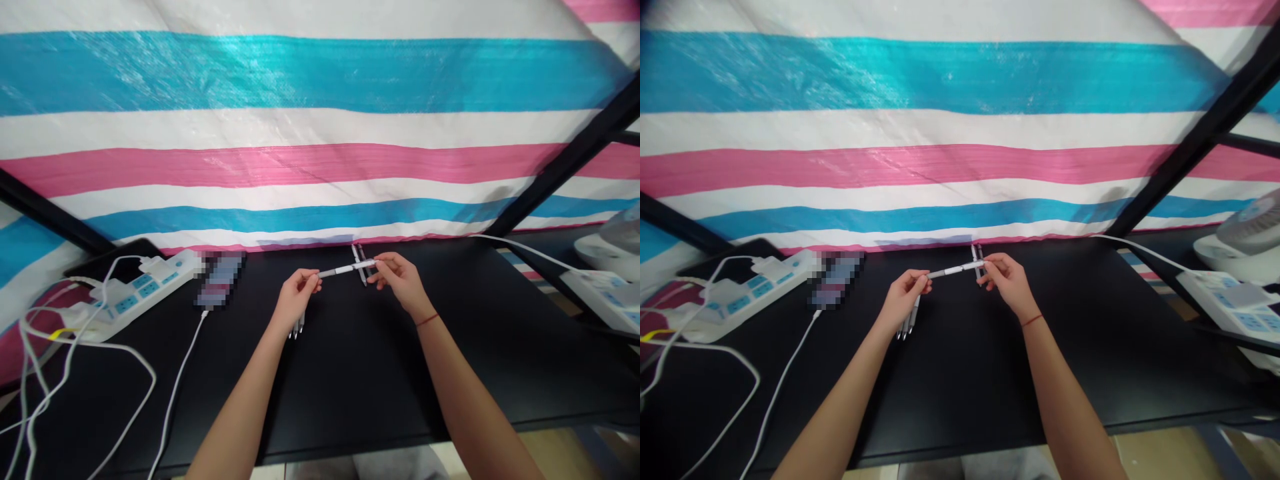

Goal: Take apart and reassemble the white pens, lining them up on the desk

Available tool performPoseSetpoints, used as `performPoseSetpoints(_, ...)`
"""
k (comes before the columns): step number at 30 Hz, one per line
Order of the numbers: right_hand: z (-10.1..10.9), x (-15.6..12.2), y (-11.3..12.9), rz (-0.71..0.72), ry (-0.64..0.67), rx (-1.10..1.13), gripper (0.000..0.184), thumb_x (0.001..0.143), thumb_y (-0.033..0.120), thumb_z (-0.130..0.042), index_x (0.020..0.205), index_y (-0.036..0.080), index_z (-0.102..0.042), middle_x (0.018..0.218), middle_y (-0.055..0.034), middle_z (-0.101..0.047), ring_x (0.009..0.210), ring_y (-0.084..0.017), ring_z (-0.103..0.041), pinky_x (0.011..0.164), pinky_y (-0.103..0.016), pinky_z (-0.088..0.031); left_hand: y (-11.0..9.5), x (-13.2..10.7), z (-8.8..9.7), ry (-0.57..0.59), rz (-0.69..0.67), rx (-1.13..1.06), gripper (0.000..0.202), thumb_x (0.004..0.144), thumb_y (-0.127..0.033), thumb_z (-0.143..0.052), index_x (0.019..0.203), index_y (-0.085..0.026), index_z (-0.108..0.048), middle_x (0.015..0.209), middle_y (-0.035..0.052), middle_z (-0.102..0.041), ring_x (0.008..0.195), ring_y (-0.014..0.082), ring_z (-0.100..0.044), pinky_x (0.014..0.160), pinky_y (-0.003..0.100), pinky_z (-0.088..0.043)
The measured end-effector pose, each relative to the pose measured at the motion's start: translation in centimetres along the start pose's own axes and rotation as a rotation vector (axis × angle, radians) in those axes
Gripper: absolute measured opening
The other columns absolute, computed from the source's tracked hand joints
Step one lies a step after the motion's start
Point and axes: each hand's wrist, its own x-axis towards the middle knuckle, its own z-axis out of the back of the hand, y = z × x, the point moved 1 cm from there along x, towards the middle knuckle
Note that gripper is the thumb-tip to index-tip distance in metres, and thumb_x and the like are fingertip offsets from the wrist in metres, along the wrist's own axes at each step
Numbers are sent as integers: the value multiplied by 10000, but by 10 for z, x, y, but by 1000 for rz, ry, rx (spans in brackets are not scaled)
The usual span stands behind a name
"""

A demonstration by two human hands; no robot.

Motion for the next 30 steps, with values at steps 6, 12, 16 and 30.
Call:
performPoseSetpoints(6,3,1,-8,47,9,-161,314,843,515,-577,869,203,-556,678,-2,-624,633,-163,-671,488,-229,-477,0,-3,0,-8,-74,121,338,808,-446,-617,978,-159,-666,814,50,-693,772,168,-658,780,306,-507)
performPoseSetpoints(12,3,2,-10,15,-22,-74,321,845,515,-573,831,196,-541,542,41,-559,524,-134,-622,482,-221,-484,-12,-12,-4,-68,-203,325,268,835,-414,-593,935,-189,-700,873,45,-712,821,178,-662,834,315,-484)
performPoseSetpoints(16,-9,-1,0,-48,-140,121,341,833,539,-568,908,215,-494,711,27,-613,600,-169,-693,490,-242,-534,-13,-18,-22,-82,-36,59,356,805,-460,-625,978,-152,-670,821,57,-714,785,179,-682,806,329,-520)
performPoseSetpoints(30,-18,-8,8,54,-35,76,494,762,388,-706,1163,235,-461,821,-19,-702,656,-157,-662,552,-281,-574,-12,-36,-48,269,164,90,451,849,-444,-578,1205,-170,-610,999,85,-722,866,186,-677,834,321,-503)
